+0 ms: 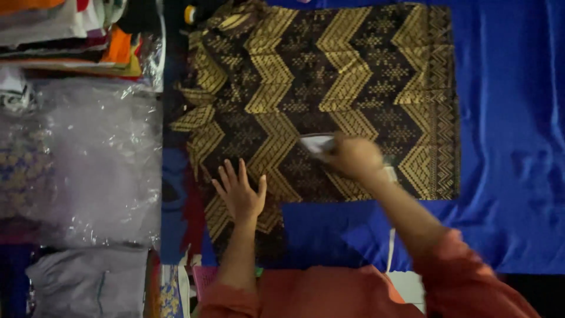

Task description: Ironing a patterned shirt on a blue ironing board.

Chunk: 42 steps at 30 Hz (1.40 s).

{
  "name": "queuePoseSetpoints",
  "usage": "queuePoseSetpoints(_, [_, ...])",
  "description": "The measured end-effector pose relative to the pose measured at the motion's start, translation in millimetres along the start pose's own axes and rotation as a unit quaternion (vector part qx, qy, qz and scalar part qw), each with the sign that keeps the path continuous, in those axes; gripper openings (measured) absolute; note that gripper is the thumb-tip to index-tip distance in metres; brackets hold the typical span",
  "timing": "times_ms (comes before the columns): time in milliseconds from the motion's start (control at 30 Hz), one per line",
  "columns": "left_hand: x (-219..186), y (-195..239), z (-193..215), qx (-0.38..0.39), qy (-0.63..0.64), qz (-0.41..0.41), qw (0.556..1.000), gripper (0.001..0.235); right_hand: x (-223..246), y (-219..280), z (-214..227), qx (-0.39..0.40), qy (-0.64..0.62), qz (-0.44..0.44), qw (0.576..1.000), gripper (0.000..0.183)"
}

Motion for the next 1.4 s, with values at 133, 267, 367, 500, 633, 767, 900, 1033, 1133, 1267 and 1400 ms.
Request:
queuePoseSetpoints(133, [1.8,0.9,2.6,0.001,0.007,0.003,1.000,0.086,86.2,-37.2,-60.9,-0.044,0.020,0.103,0.994,0.053])
queuePoseSetpoints(267, [-0.5,3.5,6.1,0.008,-0.007,-0.002,1.000,0.084,104.3,-40.6,-54.5,-0.123,0.003,0.154,0.980,0.048])
queuePoseSetpoints(367, [-3.1,1.2,7.2,-0.002,-0.003,-0.010,1.000,0.082,53.7,-38.5,-35.7,-0.100,0.033,0.061,0.993,0.047])
queuePoseSetpoints(500, [-2.8,3.7,6.6,-0.001,-0.006,-0.007,1.000,0.081,-68.2,-11.6,-2.2,-0.119,-0.038,-0.082,0.989,0.043])
queuePoseSetpoints(633, [-3.6,3.6,1.7,-0.022,-0.006,-0.024,0.999,0.081,-177.0,25.8,11.6,-0.180,-0.049,-0.214,0.959,0.047])
queuePoseSetpoints(767, [-7.5,4.4,8.2,-0.013,-0.017,-0.015,1.000,0.081,-249.1,62.6,16.4,-0.223,-0.065,-0.305,0.923,0.057])
queuePoseSetpoints(900, [-4.7,4.7,4.3,0.001,-0.019,-0.001,1.000,0.081,-298.8,74.9,14.0,-0.271,-0.117,-0.329,0.897,0.065])
queuePoseSetpoints(1033, [-5.1,1.7,3.2,-0.009,-0.007,0.004,1.000,0.081,-333.3,77.9,24.7,-0.345,-0.148,-0.321,0.869,0.061])
queuePoseSetpoints(1133, [-3.4,4.9,3.2,-0.004,-0.005,0.006,1.000,0.081,-373.3,76.5,16.5,-0.520,-0.264,-0.175,0.793,0.033])
queuePoseSetpoints(1267, [-3.0,4.3,1.1,-0.011,-0.007,-0.004,1.000,0.080,-410.7,67.6,-15.9,-0.616,-0.432,0.048,0.657,0.026])
queuePoseSetpoints(1400, [-1.4,2.2,-2.5,-0.016,-0.008,-0.007,1.000,0.081,-420.1,68.5,-58.2,-0.645,-0.372,0.048,0.666,0.033])
Point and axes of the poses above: each hand's wrist, its own y-axis away from the middle knuckle, its own z-axis out of the back of the hand, x = y × z, the point moved 4 cm from there along -y, towards the middle knuckle, and after that the axes turned 9 degrees about x, right-handed, at the moved point
